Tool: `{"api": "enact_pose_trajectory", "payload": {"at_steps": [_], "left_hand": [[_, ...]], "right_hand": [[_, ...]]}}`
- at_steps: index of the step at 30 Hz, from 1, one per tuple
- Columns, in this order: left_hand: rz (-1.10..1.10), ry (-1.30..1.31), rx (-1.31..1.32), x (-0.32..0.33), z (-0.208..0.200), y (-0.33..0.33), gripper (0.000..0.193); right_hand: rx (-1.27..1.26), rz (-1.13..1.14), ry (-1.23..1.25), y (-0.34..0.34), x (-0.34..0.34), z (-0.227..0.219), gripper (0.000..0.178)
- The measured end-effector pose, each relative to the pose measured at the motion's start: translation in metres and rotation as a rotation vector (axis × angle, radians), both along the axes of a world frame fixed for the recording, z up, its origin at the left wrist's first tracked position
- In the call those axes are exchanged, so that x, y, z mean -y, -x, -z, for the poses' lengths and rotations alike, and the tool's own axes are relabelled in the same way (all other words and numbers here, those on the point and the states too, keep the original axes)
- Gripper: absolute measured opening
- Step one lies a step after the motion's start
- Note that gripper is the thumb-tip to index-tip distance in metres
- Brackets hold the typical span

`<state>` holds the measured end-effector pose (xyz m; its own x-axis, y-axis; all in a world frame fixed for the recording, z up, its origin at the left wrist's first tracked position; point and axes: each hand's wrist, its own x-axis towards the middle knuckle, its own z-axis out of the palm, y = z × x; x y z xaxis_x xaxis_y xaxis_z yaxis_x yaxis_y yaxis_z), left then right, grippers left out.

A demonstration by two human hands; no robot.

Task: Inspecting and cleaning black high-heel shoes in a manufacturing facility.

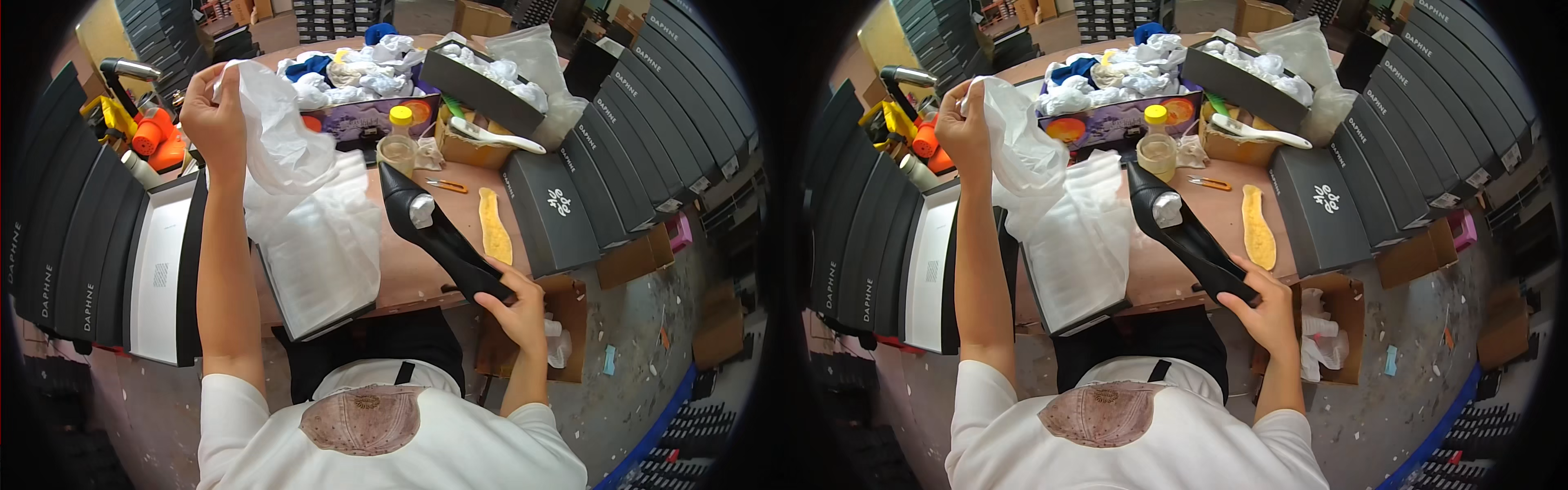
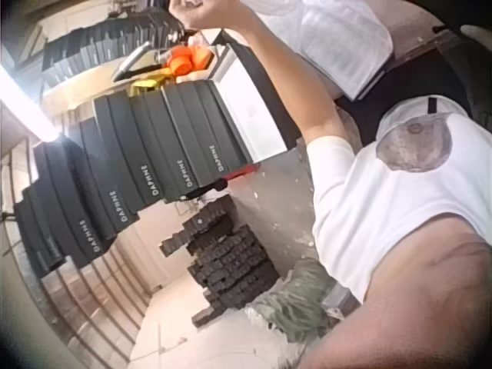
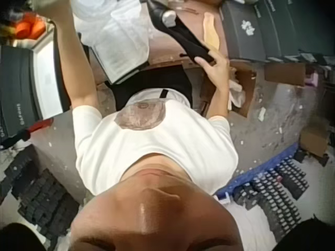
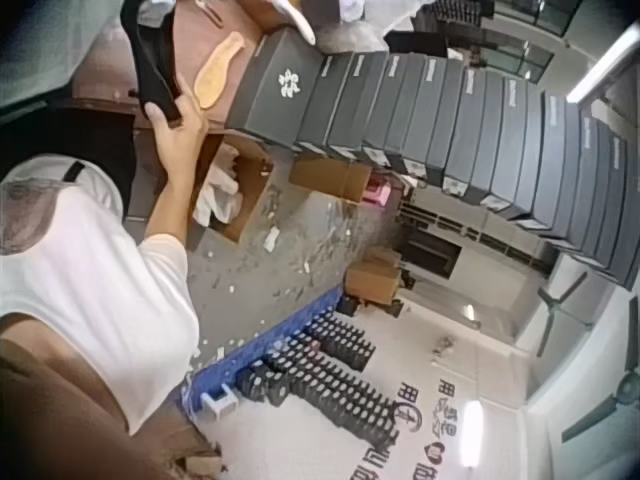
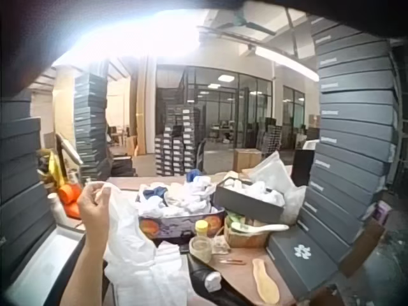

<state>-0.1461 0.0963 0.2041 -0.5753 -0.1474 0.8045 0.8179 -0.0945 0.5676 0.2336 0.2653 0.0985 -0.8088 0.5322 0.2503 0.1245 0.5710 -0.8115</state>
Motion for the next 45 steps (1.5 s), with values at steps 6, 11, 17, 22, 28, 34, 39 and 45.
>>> {"api": "enact_pose_trajectory", "payload": {"at_steps": [6,11,17,22,28,34,39,45], "left_hand": [[-0.150,0.805,-0.140,-0.038,0.092,0.016,0.020],[0.213,0.757,0.237,-0.055,0.102,-0.011,0.023],[0.341,0.554,0.450,-0.022,0.066,-0.032,0.023],[0.331,0.591,0.075,0.003,0.066,-0.062,0.017],[0.280,0.594,0.070,0.044,0.065,-0.133,0.014],[0.259,0.428,0.306,0.080,0.071,-0.157,0.023],[-0.229,0.570,-0.123,0.103,0.116,-0.185,0.046],[-0.094,0.448,-0.275,0.089,0.130,-0.222,0.035]], "right_hand": [[-0.578,0.176,1.409,-0.020,0.008,0.015,0.036],[-0.650,-0.082,1.667,-0.012,0.028,0.021,0.038],[-0.693,-0.395,1.810,-0.003,0.031,0.040,0.044],[-0.619,-0.354,1.782,0.018,0.039,0.039,0.043],[-0.354,-0.225,1.375,0.072,0.076,0.024,0.033],[-0.321,-0.219,1.258,0.094,0.075,0.037,0.036],[-0.224,-0.525,1.202,0.158,0.096,0.033,0.049],[-0.268,-0.772,0.935,0.220,0.133,-0.012,0.050]]}}
